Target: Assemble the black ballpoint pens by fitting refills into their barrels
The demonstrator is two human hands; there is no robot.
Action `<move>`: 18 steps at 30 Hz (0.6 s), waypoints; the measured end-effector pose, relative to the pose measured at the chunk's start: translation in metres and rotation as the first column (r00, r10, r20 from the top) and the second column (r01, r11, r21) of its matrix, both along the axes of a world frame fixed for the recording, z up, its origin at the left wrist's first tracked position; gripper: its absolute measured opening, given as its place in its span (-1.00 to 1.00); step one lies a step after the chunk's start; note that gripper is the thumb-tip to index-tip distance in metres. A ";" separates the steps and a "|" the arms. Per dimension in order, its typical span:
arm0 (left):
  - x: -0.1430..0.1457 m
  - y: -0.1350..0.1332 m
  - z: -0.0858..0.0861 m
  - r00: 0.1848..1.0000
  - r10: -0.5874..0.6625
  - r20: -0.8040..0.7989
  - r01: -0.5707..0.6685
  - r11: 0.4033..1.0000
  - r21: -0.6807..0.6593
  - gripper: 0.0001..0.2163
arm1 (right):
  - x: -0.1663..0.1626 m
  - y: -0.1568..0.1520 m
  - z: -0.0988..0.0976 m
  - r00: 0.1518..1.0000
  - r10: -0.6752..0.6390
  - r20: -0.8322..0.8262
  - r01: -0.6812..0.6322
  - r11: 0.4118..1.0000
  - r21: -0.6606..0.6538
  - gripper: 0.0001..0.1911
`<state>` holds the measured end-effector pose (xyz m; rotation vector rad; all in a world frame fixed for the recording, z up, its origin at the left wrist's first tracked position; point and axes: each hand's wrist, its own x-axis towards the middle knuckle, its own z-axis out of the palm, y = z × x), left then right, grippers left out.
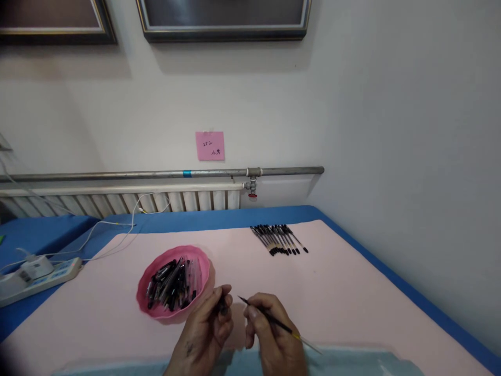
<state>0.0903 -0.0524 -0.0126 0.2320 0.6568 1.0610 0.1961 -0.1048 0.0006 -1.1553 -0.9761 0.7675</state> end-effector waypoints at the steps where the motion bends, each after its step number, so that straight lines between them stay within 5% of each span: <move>1: 0.000 0.000 0.001 1.000 -0.003 0.008 0.003 1.000 0.005 -0.73 | 0.001 0.002 -0.001 1.000 -0.002 0.010 0.003 1.000 -0.018 -0.83; 7: -0.003 0.002 0.006 0.992 -0.024 0.121 0.026 1.000 -0.014 -0.91 | 0.000 0.003 -0.009 0.994 0.040 0.106 -0.036 0.999 -0.036 -0.74; 18: -0.004 0.005 0.006 0.976 -0.051 0.211 0.065 0.996 -0.062 -0.88 | -0.001 0.003 -0.012 0.981 0.046 0.187 -0.041 0.999 -0.032 -0.73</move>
